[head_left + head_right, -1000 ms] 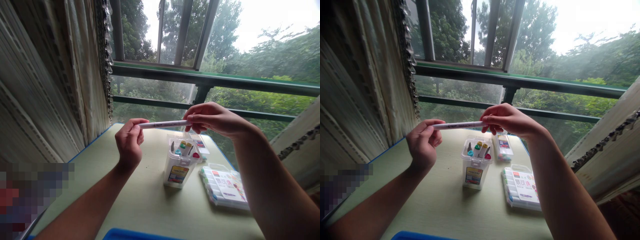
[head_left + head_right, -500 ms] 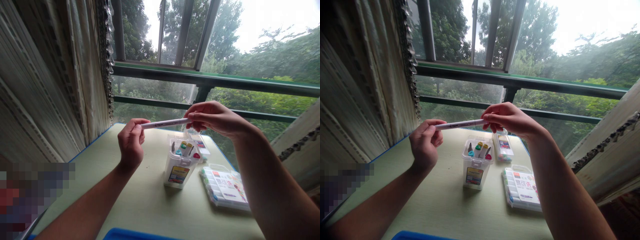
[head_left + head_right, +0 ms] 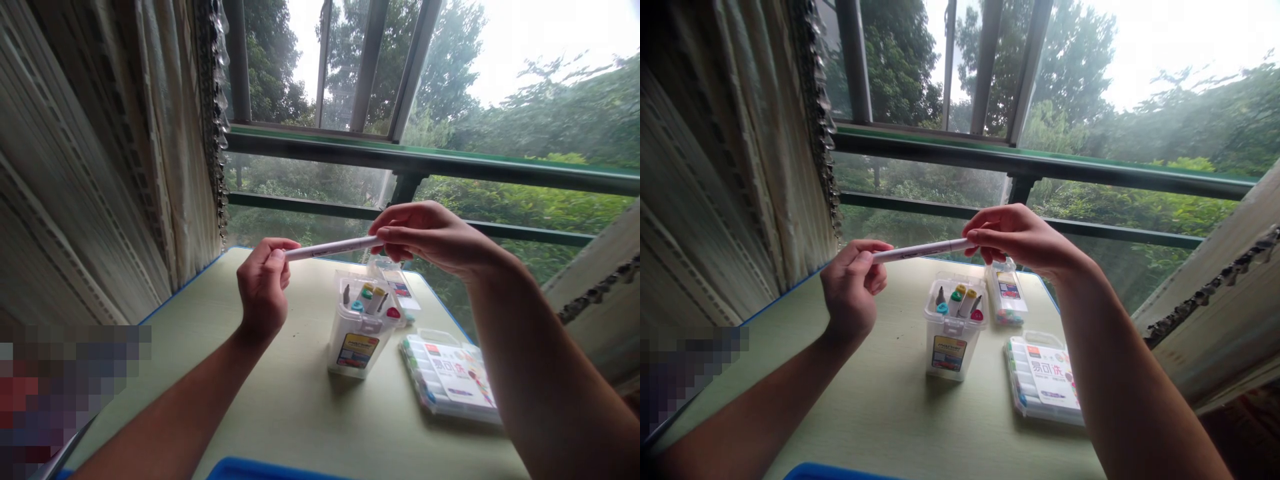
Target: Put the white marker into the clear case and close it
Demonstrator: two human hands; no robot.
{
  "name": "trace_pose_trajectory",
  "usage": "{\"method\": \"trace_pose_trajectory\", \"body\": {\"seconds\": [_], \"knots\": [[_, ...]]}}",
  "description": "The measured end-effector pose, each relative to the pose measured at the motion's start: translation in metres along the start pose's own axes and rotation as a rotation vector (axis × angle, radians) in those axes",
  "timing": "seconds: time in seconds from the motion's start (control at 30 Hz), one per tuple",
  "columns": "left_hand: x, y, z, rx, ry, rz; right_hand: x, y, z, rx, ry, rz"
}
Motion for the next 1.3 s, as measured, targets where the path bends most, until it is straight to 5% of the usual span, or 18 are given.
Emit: {"method": "trace_pose_trajectory", "body": {"seconds": [1.3], "knots": [[-0.0015, -0.0002, -0.0015, 0.017, 0.028, -0.007, -0.0005, -0.0005, 0.0016, 0.056, -0.007, 0.013]]}}
Point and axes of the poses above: each hand's wrist, its own z-axis towards the middle knuckle, its own y-axis out of the palm, x = y × z, the point moved 3 cm from there along z, towards the middle knuckle, and after that the axes turned 4 degrees about -z, right-handed, at the moved point
